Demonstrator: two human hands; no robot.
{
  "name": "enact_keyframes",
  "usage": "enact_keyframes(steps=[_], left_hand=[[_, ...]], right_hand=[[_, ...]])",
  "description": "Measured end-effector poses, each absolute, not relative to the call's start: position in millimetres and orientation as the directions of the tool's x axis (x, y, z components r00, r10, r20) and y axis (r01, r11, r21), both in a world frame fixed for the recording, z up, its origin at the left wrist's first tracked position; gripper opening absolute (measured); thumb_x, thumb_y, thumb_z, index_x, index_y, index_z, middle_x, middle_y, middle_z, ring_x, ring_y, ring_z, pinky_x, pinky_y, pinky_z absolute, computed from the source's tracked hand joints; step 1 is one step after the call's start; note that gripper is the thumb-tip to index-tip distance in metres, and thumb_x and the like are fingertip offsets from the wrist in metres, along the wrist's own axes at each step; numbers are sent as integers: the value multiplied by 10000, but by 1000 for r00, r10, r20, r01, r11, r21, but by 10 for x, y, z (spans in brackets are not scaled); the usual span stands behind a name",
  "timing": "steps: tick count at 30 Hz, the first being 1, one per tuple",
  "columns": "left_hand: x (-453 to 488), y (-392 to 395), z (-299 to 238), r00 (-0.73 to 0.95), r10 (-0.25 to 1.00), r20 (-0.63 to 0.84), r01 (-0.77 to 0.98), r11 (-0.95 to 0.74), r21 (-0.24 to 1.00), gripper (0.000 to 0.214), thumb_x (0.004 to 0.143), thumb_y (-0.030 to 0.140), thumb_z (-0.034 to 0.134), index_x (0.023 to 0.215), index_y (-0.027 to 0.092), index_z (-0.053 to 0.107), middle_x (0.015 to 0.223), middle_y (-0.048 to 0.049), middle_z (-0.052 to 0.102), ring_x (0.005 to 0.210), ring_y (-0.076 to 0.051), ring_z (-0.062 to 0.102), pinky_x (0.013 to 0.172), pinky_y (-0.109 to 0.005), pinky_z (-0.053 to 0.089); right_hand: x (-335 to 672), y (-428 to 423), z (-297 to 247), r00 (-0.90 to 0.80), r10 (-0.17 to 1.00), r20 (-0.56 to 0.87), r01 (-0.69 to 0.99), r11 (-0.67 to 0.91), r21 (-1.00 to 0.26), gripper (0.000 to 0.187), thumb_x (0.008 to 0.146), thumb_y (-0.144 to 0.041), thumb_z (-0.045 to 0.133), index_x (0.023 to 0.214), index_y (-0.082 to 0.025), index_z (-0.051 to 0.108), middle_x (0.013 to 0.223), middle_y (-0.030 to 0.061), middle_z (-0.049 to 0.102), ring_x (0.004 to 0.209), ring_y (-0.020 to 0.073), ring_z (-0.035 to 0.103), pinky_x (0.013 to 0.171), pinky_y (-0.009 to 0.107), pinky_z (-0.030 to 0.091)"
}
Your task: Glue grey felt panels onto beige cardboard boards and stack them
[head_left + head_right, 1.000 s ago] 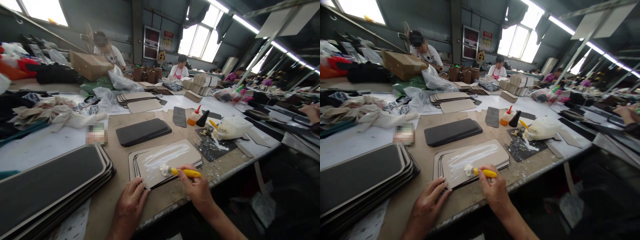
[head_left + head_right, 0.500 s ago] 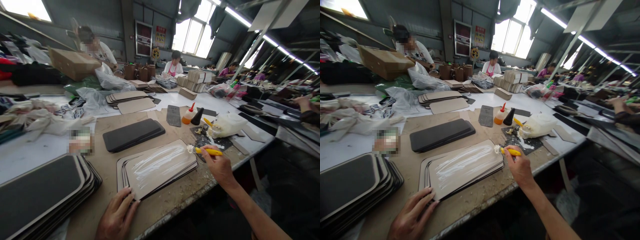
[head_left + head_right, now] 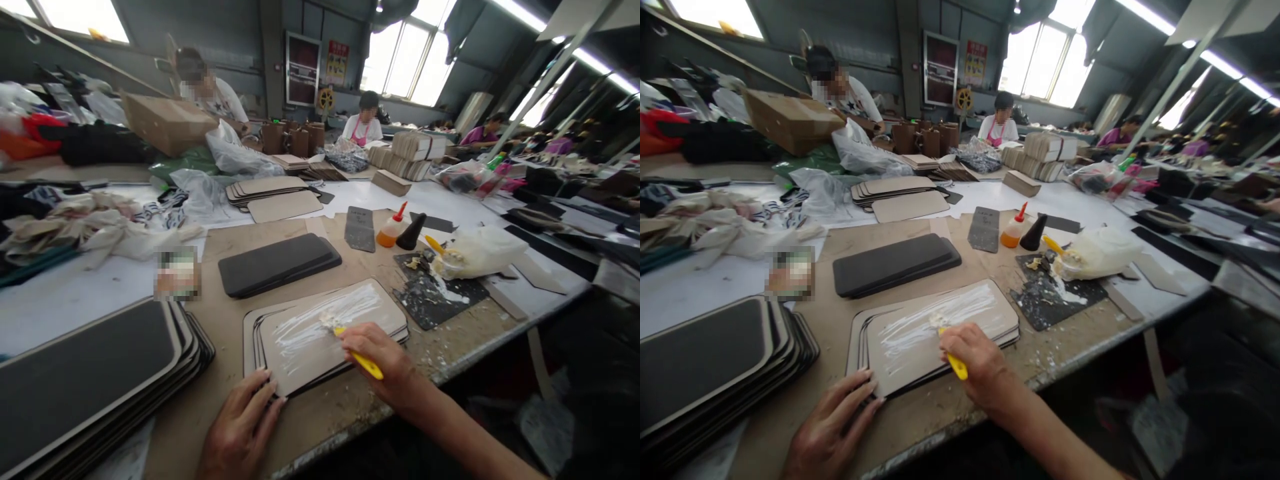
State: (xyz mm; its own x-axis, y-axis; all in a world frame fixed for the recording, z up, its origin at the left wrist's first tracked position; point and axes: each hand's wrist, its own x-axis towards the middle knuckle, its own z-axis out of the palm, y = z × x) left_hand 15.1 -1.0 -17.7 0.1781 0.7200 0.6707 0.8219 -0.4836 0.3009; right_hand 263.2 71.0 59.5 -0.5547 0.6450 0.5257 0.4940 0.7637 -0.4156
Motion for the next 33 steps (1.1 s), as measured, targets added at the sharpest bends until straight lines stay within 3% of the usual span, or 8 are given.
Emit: enact_keyframes(steps=[2,6,12,18,23,28,30,33], left_hand=[[183,-32,-144,142,745,652,824,-454,338,184,883,256,480,970,154,606,979,-96,621,908,-194,624,793,-310,562],[226,-68,-122,106,787,608,829,-408,383,168,873,200,483,987,155,598,992,-99,615,951,-205,606,806,-334,562],[241,-110,-106,69,830,554,844,-344,411,164,868,183,487,1000,156,580,1049,-115,560,1004,-213,561,842,-359,545],[223,-108,-90,109,813,572,841,-382,383,176,873,169,471,1017,157,570,1028,-107,556,993,-212,557,825,-350,549],[213,-111,-125,112,804,584,843,-388,372,168,870,184,490,1011,154,575,1047,-112,546,996,-219,558,827,-367,547],[192,-86,-130,130,769,626,836,-425,347,160,872,209,492,976,146,597,1027,-112,556,955,-211,581,803,-338,553],[175,-77,-144,148,763,629,833,-439,336,164,865,220,508,983,153,602,1032,-107,562,950,-208,586,804,-324,552],[148,-73,-186,171,763,624,823,-459,336,185,853,232,535,1014,168,598,1047,-102,564,956,-206,586,814,-314,546]], right_hand=[[2528,632,600,-551,629,547,445,777,-445,231,848,-69,476,1027,-200,540,947,77,622,904,169,576,785,303,522],[2354,703,503,-522,607,599,486,789,-376,278,837,-45,475,1056,-203,540,963,89,618,926,189,563,794,334,518],[1969,595,475,-609,502,614,368,865,-342,169,849,-64,465,958,-140,571,918,100,647,887,189,567,780,333,530],[2064,216,605,-637,483,601,281,871,-402,193,823,-33,465,954,-126,571,869,92,660,842,166,584,773,284,532],[2533,214,595,-556,654,513,377,749,-545,254,812,-30,485,1018,-166,548,922,81,645,892,157,597,794,261,524],[2957,366,514,-139,851,506,634,469,-615,123,842,-176,535,944,-202,600,917,55,649,874,170,623,803,278,522],[2944,366,514,-5,900,437,631,342,-697,120,849,-250,536,927,-193,608,883,57,652,787,171,637,734,276,540],[2799,356,522,43,952,302,475,247,-845,181,863,-321,514,905,-171,605,775,50,644,639,150,632,596,241,545]])
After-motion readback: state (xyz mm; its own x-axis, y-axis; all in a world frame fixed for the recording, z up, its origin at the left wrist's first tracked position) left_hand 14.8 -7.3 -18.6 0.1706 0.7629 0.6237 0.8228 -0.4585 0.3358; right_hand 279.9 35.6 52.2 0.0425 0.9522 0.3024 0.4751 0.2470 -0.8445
